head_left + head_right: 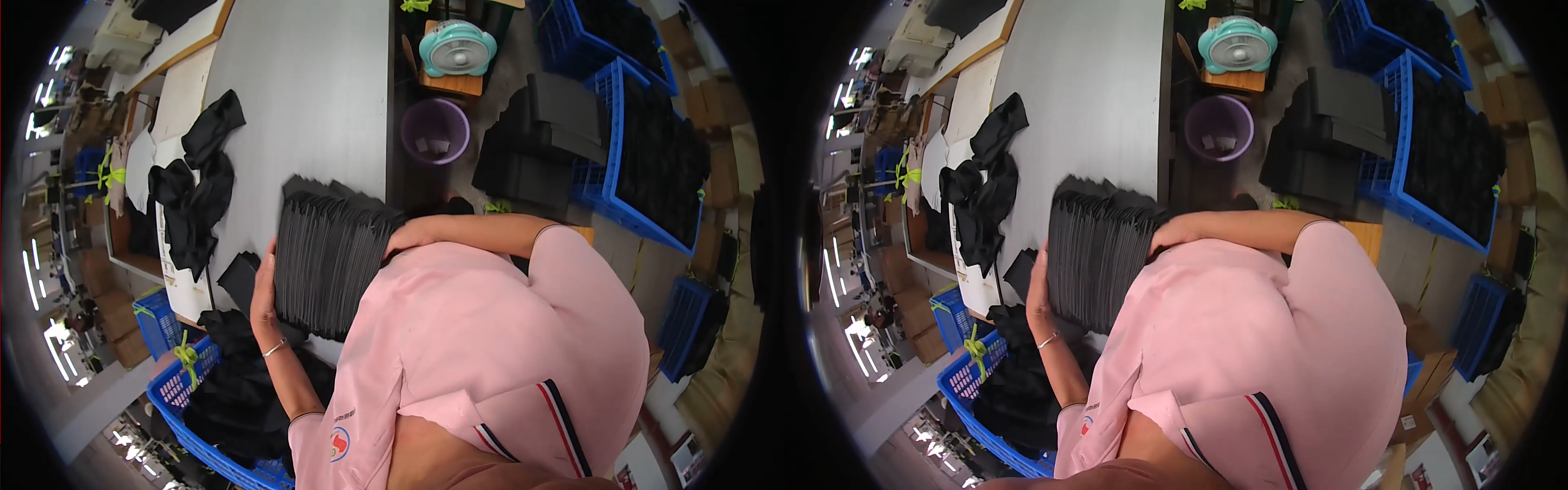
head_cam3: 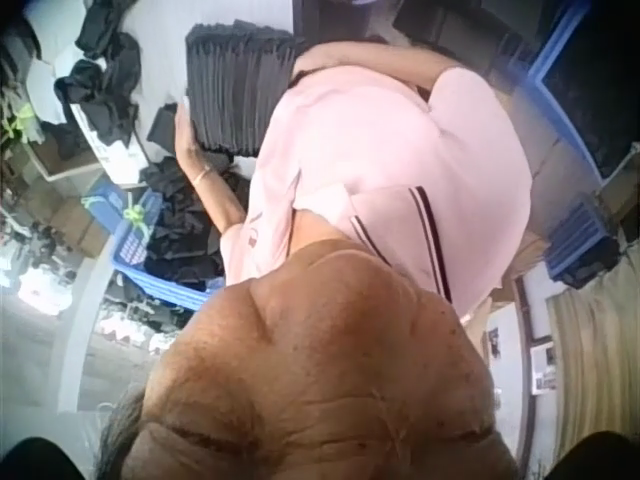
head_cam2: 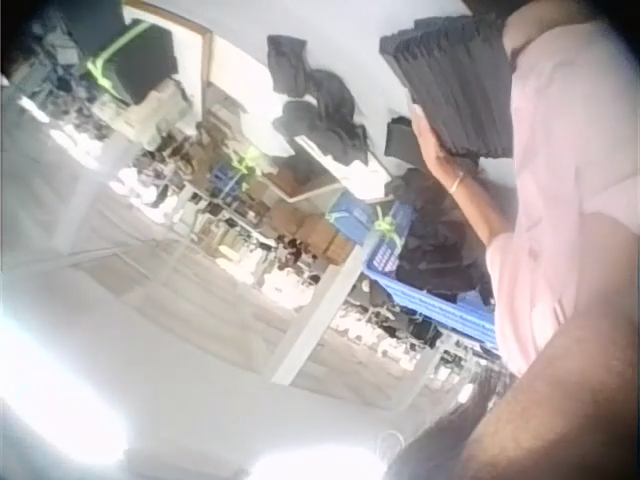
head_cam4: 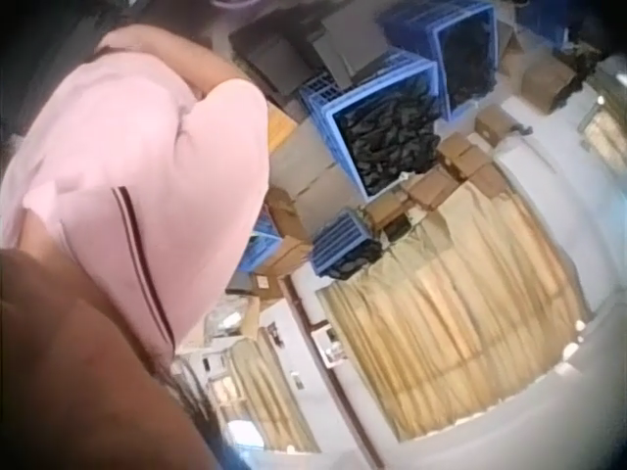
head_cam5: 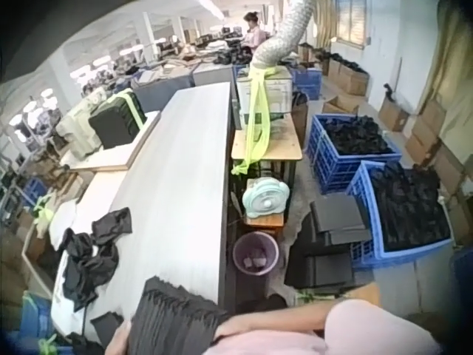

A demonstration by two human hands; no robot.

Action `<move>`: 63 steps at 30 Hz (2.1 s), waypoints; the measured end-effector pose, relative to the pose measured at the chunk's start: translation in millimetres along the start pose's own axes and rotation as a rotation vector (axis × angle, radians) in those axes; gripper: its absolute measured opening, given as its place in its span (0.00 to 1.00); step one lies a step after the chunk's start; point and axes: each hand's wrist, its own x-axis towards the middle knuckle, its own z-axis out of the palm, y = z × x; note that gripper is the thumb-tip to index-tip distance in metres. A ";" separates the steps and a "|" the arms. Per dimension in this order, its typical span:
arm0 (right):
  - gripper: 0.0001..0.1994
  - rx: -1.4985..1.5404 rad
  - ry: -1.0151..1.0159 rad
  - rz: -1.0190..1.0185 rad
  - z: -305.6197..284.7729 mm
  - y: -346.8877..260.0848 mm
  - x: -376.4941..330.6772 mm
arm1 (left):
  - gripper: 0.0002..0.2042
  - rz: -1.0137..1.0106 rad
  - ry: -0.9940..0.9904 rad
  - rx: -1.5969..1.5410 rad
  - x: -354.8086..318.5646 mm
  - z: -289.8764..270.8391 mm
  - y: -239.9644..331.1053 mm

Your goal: The recorder gathers, stacks, and aligns black fabric panels on a workbench.

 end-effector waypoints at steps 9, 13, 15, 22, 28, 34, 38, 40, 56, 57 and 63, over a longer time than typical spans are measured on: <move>0.16 0.794 0.295 -0.945 -69.9 -135.9 62.7 | 0.23 0.764 0.323 0.978 62.5 36.4 153.8; 0.12 1.046 0.635 -0.583 -102.1 -161.3 66.5 | 0.25 0.875 0.414 1.101 146.8 42.6 123.5; 0.14 0.914 0.663 -0.481 -113.3 -144.7 69.6 | 0.26 0.869 0.450 1.062 171.9 45.1 109.9; 0.18 0.516 0.740 -0.554 -121.1 5.0 -87.8 | 0.32 0.839 0.611 1.251 171.1 90.0 98.2; 0.16 1.361 1.215 -0.872 -199.8 192.0 -204.7 | 0.26 0.992 0.647 0.961 175.7 173.3 135.7; 0.24 1.720 1.460 -1.234 -258.9 264.9 -267.6 | 0.25 1.038 -0.124 0.694 220.8 363.2 149.1; 0.25 1.982 1.571 -1.318 -294.6 301.1 -282.0 | 0.32 0.997 -0.626 0.697 269.0 495.4 121.8; 0.25 1.988 1.620 -1.178 -305.8 288.0 -277.6 | 0.34 1.101 -0.761 0.774 294.1 549.3 103.6; 0.26 1.438 1.208 -2.033 -311.8 278.3 -284.4 | 0.34 1.182 -0.871 1.153 320.9 687.6 32.5; 0.26 1.396 1.305 -2.029 -309.9 265.0 -287.0 | 0.35 1.212 -0.832 1.142 319.4 681.4 29.6; 0.27 1.224 1.375 -1.889 -292.5 212.8 -307.1 | 0.36 1.192 -0.821 1.108 297.0 653.4 22.0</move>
